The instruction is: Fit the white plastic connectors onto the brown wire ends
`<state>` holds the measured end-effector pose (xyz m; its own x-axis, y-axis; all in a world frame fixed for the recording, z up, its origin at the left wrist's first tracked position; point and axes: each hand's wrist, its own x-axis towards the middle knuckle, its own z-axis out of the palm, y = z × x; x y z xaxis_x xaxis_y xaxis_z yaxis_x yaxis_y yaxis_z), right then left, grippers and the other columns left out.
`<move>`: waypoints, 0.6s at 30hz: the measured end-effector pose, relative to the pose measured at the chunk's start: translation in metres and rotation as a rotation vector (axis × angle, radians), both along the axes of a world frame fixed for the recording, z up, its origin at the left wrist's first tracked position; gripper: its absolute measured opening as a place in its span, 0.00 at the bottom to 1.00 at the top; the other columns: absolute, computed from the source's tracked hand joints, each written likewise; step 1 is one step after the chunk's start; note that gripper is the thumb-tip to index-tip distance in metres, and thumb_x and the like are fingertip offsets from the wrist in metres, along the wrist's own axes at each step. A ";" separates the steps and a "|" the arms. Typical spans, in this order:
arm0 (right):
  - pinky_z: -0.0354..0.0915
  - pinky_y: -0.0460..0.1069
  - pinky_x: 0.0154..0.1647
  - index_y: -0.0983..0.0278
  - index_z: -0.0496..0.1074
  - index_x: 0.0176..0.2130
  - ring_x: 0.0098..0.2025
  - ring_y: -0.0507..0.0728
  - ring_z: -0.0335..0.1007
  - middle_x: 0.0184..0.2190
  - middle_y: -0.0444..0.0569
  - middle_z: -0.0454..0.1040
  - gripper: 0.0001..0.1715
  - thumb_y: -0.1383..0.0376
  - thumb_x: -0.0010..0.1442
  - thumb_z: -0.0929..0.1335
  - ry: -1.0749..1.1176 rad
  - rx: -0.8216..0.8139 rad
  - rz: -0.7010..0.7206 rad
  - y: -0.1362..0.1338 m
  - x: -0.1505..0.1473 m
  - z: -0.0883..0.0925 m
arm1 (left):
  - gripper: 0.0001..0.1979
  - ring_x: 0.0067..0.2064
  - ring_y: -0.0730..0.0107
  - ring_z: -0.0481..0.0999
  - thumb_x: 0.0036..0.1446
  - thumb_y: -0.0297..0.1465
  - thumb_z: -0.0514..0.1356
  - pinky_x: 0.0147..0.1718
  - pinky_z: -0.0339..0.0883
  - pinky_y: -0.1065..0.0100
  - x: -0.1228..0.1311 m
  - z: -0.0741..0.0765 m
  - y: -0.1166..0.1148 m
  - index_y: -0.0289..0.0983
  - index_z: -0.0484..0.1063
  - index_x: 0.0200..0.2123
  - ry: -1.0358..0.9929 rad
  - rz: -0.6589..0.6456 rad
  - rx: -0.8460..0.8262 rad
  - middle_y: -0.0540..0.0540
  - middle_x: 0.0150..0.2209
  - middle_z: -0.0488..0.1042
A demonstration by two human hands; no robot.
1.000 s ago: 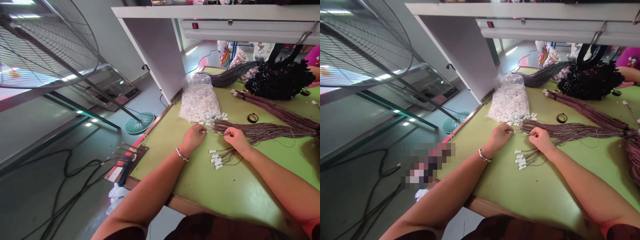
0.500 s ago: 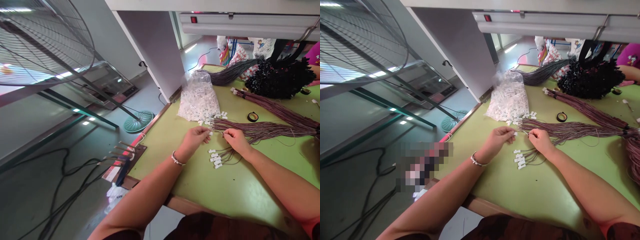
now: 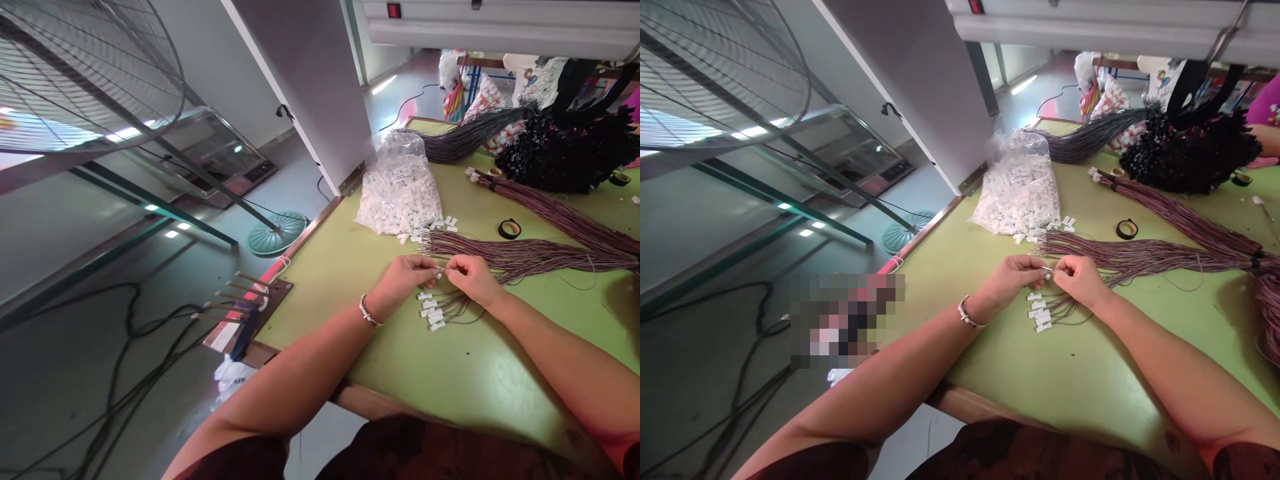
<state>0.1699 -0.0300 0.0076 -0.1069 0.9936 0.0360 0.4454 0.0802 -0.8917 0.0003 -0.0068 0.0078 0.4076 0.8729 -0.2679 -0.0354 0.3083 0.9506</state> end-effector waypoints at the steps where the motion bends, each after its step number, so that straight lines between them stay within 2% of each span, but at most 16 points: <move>1: 0.50 0.45 0.21 0.64 0.67 0.22 0.20 0.48 0.52 0.17 0.40 0.62 0.06 0.65 0.46 0.65 0.023 -0.001 -0.009 0.000 0.000 -0.001 | 0.07 0.20 0.79 0.69 0.42 0.28 0.68 0.23 0.64 0.74 0.000 0.000 0.000 0.31 0.74 0.26 0.003 0.002 -0.014 0.51 0.18 0.72; 6: 0.50 0.45 0.21 0.65 0.68 0.22 0.20 0.48 0.52 0.17 0.40 0.62 0.06 0.64 0.46 0.66 0.027 0.021 -0.081 -0.001 0.000 -0.001 | 0.08 0.21 0.79 0.69 0.43 0.29 0.68 0.24 0.64 0.75 -0.004 -0.003 0.003 0.30 0.76 0.27 -0.052 -0.007 -0.126 0.49 0.19 0.73; 10: 0.50 0.45 0.21 0.65 0.66 0.21 0.20 0.48 0.50 0.16 0.40 0.59 0.08 0.63 0.46 0.65 0.064 -0.008 -0.142 -0.001 0.002 0.002 | 0.08 0.25 0.80 0.71 0.47 0.29 0.67 0.29 0.67 0.75 -0.010 -0.004 0.007 0.28 0.77 0.29 -0.180 0.063 -0.200 0.45 0.26 0.75; 13: 0.49 0.45 0.20 0.65 0.66 0.21 0.20 0.48 0.50 0.16 0.40 0.59 0.08 0.63 0.46 0.65 0.038 -0.005 -0.121 -0.002 0.002 0.003 | 0.07 0.26 0.80 0.72 0.49 0.28 0.66 0.32 0.69 0.75 -0.012 -0.002 0.009 0.27 0.77 0.28 -0.232 0.100 -0.241 0.42 0.30 0.76; 18: 0.48 0.45 0.19 0.64 0.66 0.21 0.19 0.48 0.50 0.15 0.40 0.60 0.08 0.63 0.47 0.65 -0.006 0.033 -0.088 -0.002 0.000 -0.001 | 0.07 0.26 0.79 0.71 0.48 0.26 0.66 0.31 0.69 0.75 -0.013 0.000 0.008 0.26 0.78 0.30 -0.238 0.067 -0.254 0.43 0.26 0.76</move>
<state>0.1701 -0.0317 0.0064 -0.0200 0.9975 0.0681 0.4576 0.0697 -0.8864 -0.0131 0.0009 0.0079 0.4286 0.8178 -0.3841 -0.2746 0.5230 0.8069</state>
